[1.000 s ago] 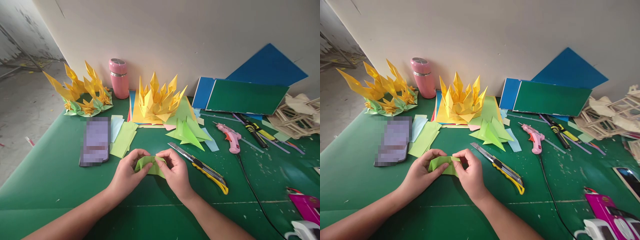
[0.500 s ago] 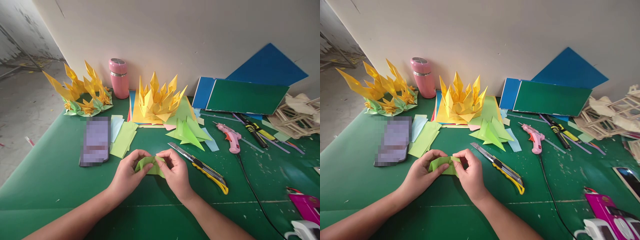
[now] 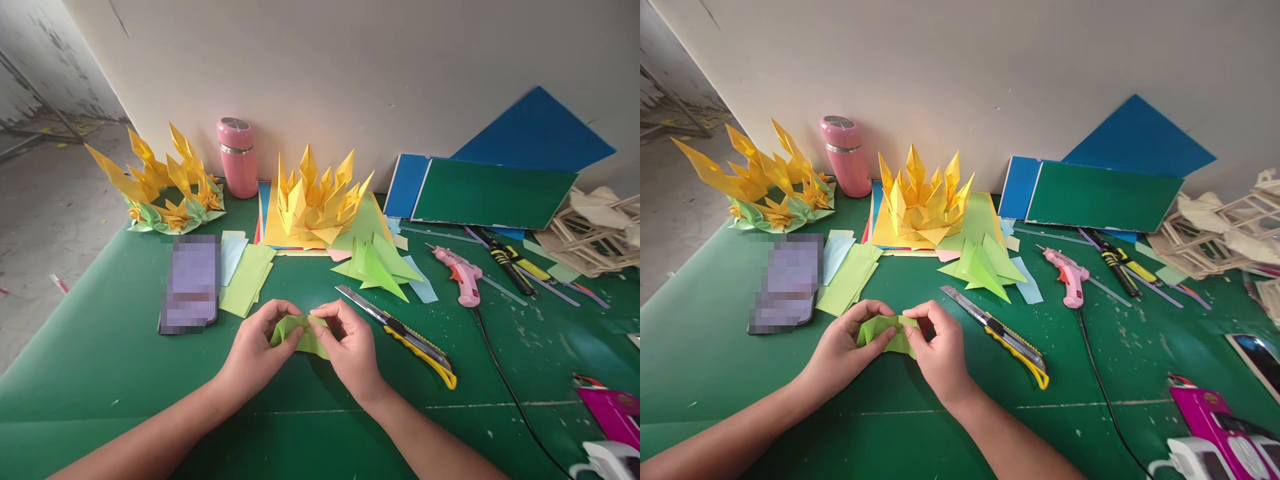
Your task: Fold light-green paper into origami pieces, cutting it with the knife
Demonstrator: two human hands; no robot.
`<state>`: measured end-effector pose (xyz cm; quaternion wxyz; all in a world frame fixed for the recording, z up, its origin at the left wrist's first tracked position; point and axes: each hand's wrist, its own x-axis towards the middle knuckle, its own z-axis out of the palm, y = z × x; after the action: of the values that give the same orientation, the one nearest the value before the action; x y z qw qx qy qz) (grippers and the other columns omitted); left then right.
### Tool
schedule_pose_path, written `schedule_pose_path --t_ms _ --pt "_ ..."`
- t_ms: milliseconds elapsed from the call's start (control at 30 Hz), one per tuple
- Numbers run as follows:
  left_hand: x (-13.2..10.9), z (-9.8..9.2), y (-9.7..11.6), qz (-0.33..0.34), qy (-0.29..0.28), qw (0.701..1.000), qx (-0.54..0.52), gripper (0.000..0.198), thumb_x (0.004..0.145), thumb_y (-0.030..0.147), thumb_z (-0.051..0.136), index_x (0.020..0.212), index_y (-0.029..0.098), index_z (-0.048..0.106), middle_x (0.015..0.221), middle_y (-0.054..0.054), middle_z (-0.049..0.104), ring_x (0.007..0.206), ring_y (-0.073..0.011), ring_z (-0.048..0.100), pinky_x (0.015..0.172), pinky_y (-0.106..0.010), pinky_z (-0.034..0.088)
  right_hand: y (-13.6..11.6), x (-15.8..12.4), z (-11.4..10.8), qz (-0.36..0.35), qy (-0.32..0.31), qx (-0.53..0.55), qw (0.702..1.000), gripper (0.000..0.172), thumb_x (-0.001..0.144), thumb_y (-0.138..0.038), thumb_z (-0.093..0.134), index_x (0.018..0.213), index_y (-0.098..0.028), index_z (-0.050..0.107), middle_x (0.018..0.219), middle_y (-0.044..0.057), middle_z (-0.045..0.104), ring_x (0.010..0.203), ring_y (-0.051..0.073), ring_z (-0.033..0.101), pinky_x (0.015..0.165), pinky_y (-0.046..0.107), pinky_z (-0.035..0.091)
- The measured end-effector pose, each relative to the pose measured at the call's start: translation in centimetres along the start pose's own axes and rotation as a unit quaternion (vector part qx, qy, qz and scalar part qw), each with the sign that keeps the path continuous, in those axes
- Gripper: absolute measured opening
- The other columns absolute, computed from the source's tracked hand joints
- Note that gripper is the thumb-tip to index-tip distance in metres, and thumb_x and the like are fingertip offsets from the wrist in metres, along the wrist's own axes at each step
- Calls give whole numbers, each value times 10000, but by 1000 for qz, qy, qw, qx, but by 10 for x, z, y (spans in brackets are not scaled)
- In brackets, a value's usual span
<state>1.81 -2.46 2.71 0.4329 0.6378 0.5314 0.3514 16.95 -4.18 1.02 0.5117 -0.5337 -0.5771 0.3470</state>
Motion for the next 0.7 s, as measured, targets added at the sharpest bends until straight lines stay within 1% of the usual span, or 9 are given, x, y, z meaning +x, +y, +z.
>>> schedule_pose_path --t_ms 200,333,533,700 --pt "1 -1 2 -3 -7 1000 12 125 734 298 558 809 217 616 728 13 658 636 -149 594 552 -231 485 -2 1 0 -20 -17 42 999 38 833 -200 583 806 -215 605 838 43 698 782 173 669 678 295 567" --pt "1 -1 3 -7 -7 1000 24 131 733 308 555 793 216 626 669 17 639 585 -142 565 486 -218 436 -2 2 0 -24 -16 43 999 48 824 -200 589 782 -218 604 792 32 685 741 168 660 661 296 569" --pt "1 -2 6 -4 -22 999 27 140 732 335 563 766 207 608 631 26 625 543 -131 545 486 -216 443 -3 2 0 -30 0 39 999 56 817 -189 590 773 -218 607 788 31 684 732 169 657 650 298 568" --pt "0 -1 6 17 -30 998 49 173 757 352 548 704 195 600 593 27 590 533 -122 511 499 -213 424 -3 1 0 -43 8 40 998 75 808 -154 585 777 -220 604 794 27 684 737 159 654 664 292 567"
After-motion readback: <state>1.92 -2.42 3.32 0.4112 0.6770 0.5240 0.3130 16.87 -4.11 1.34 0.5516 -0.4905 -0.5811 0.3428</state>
